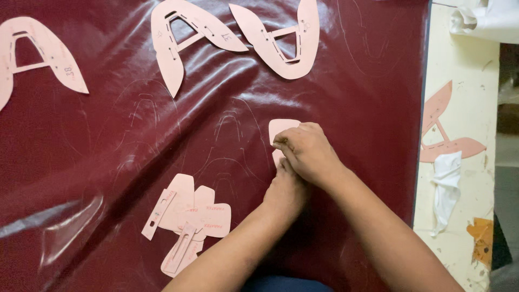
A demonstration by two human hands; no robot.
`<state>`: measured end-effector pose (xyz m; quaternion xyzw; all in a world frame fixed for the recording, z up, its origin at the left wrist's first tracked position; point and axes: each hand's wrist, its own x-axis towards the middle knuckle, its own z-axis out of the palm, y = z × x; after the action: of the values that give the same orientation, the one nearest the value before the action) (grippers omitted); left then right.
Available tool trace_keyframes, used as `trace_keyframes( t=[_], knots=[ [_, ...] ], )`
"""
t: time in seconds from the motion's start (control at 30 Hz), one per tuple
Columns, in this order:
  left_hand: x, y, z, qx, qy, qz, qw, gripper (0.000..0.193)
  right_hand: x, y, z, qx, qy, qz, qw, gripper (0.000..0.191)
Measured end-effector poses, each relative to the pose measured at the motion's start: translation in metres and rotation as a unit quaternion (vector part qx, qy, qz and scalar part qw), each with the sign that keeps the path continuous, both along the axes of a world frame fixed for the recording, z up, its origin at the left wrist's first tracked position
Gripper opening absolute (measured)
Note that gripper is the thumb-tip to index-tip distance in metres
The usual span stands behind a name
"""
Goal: The person places pink paper templates onto a large maroon sheet and uses a small pencil-like tool to trace their outlines. The person repeats this process with several templates, moving each one to a new spot after tracing.
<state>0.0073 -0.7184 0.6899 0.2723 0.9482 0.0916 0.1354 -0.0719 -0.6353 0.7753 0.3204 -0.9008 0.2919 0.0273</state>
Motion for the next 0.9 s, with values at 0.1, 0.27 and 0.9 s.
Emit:
trace_keyframes(
  t=[0.1, 0.27, 0.9],
  knots=[
    [0.001, -0.004, -0.003, 0.018, 0.18, 0.01, 0.983, 0.045, -0.002, -0.007, 0.0, -0.036, 0.009, -0.003, 0.999, 0.009],
    [0.001, -0.008, -0.003, 0.178, -0.016, 0.136, 0.974, 0.042, -0.011, -0.015, 0.007, -0.014, -0.063, -0.011, 0.998, 0.012],
    [-0.007, -0.038, 0.037, 0.174, 0.183, 0.087, 0.964, 0.019, -0.042, -0.002, 0.01, -0.014, 0.023, -0.053, 0.998, 0.008]
  ],
)
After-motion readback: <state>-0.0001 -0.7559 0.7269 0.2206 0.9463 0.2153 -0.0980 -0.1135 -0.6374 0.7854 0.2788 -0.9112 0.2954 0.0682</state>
